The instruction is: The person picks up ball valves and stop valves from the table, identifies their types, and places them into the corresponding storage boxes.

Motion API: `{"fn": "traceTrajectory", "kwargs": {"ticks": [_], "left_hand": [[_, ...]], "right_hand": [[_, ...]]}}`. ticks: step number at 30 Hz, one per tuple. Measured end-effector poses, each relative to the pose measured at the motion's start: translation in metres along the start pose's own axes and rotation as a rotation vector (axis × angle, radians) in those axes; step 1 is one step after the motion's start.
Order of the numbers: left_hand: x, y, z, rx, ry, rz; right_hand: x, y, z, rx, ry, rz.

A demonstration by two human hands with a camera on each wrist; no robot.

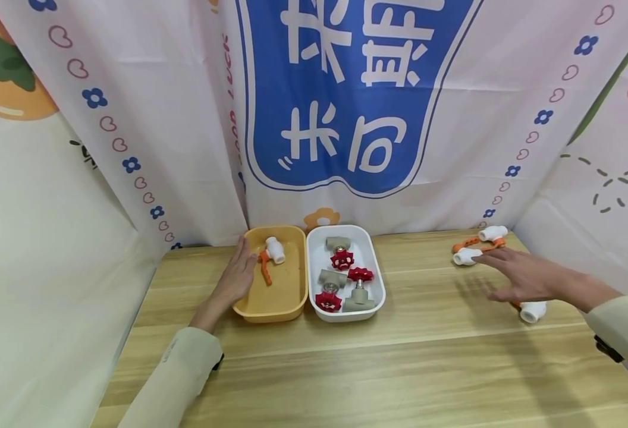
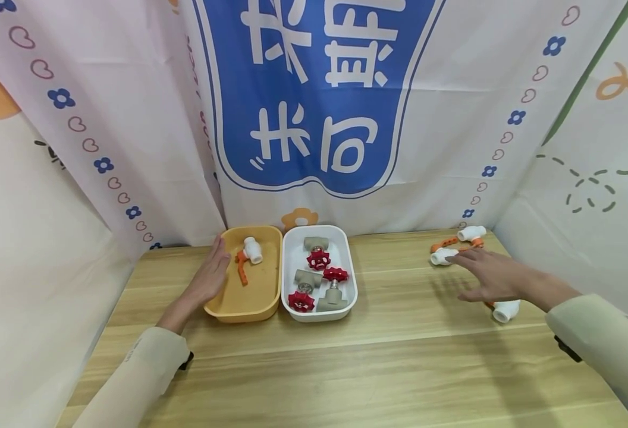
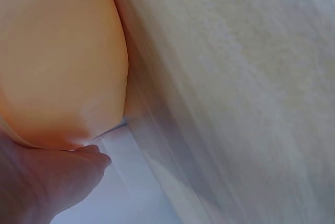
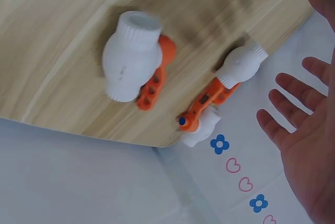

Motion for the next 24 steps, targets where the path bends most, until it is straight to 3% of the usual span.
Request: {"fn": "traceTrajectory", "kwargs": {"ticks": [16, 24], "left_hand": [[0.001, 0.001, 0.002, -0.008, 0.002, 0.002], [0.0, 0.001, 0.0, -0.009, 0.008, -0.004]], "right_hand": [[-0.034, -0.011, 0.024, -0.069, 0.024, -0.038], [-0.043, -0.025, 0.036, -0.007, -0.013, -0.162]]}}
Point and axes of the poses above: each hand's wrist, its own x-axis towards the middle knuckle, its own y-axis out of the back of the hand, z = x × y, the point moved 8 cm from there along x, towards the middle knuckle, and after that the axes turned 7 degrees about -y, right-handed, at the moved point
